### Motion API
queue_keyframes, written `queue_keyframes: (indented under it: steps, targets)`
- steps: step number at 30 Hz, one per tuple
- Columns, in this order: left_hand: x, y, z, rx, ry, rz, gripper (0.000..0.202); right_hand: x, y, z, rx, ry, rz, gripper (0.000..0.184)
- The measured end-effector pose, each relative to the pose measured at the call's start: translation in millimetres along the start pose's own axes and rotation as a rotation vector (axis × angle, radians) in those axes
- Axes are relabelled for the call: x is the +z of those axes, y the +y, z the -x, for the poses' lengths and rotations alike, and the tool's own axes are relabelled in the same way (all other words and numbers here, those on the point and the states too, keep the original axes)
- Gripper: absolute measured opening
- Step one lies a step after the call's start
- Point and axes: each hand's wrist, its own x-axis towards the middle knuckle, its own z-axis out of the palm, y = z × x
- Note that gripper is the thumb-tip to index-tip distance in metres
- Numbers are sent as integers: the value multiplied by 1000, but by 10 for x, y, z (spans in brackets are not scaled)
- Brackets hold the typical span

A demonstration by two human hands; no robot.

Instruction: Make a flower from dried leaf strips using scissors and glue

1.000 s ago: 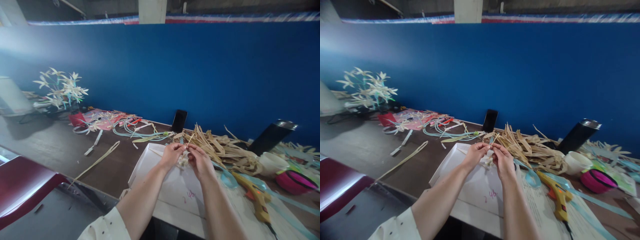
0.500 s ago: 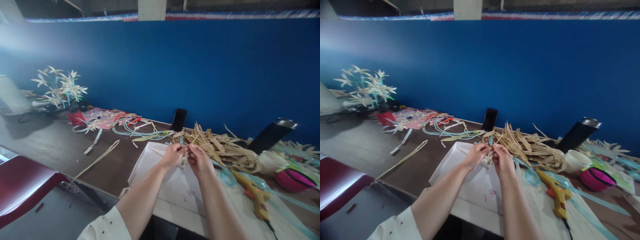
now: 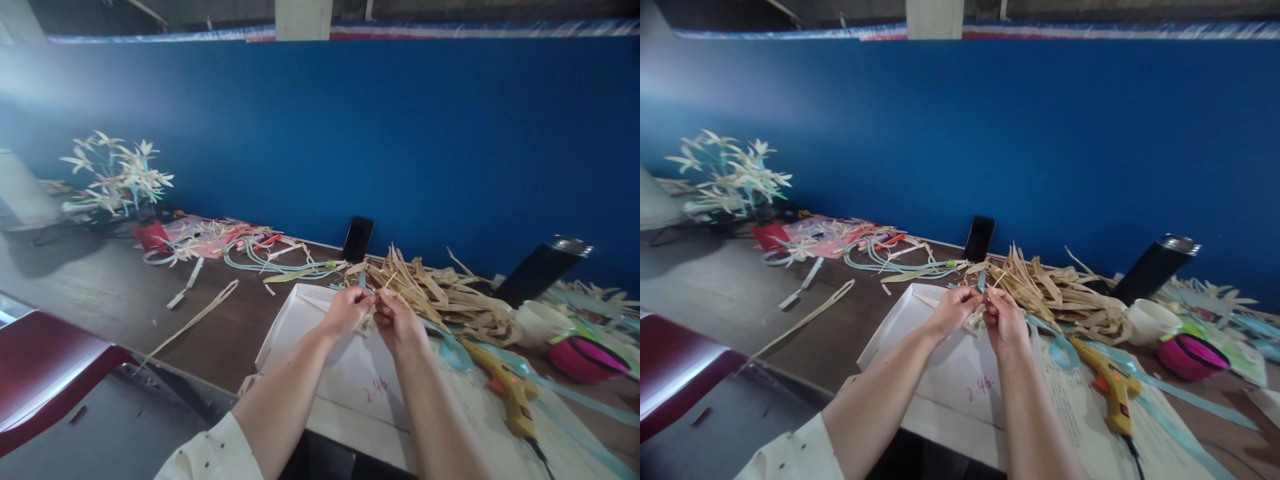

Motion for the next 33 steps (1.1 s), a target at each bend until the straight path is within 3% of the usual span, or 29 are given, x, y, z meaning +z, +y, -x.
queue_keyframes:
  steps: [9, 18, 23, 28, 33]
  targets:
    - [2, 0, 2, 0, 13, 14, 26, 8, -5, 9, -34, 23, 18, 23]
    - [0, -26, -32, -147, 1, 221, 32, -20, -28, 27, -31, -24, 190, 33]
    - [4, -62, -31, -125, -17, 118, 34, -3, -4, 19, -72, 34, 319, 34]
    - [-68, -85, -47, -10, 170, -144, 28, 12, -15, 30, -167, 100, 441, 32]
    - [-136, -62, -82, -13, 248, -8, 27, -11, 2, 28, -314, 43, 773, 23]
